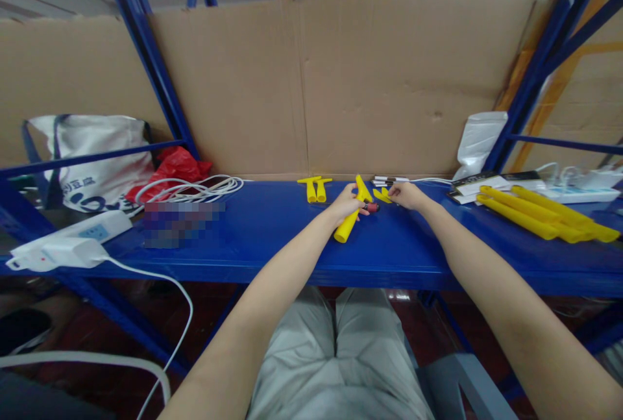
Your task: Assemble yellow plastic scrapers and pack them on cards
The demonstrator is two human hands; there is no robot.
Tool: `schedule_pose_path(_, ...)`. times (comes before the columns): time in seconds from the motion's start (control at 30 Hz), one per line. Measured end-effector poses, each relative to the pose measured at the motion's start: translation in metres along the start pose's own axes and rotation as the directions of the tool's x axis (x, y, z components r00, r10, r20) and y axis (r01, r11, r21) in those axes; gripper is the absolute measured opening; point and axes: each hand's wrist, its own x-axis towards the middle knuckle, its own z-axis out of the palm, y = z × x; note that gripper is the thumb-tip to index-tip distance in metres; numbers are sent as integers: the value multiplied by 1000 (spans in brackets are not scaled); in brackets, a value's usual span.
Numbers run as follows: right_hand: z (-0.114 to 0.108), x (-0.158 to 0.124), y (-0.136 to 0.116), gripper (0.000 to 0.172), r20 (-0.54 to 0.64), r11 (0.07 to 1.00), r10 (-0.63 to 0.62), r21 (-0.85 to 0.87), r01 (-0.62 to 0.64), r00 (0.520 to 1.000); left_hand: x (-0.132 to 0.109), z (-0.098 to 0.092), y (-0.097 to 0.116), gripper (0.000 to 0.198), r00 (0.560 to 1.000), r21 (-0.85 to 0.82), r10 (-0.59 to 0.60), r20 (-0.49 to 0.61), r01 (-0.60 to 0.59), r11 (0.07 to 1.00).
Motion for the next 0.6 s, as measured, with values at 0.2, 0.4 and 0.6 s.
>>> schedule_pose_path(0.2, -10, -3, 9, 18, 26, 996, 50, -74, -48, 998, -1, 0, 1, 65, 1000, -23, -5, -2, 5, 1000)
schedule_pose_path(0.4, -17, -9, 14, 14, 193, 997, 73, -20, -71, 978, -3, -1, 2, 67, 1000, -40, -6, -7, 6, 999)
schedule_pose_path(0.6, -20, -12, 13, 14, 224, 999, 27, 32, -35, 974, -5, 0, 4, 68, 1000, -37, -10, -7, 10, 999)
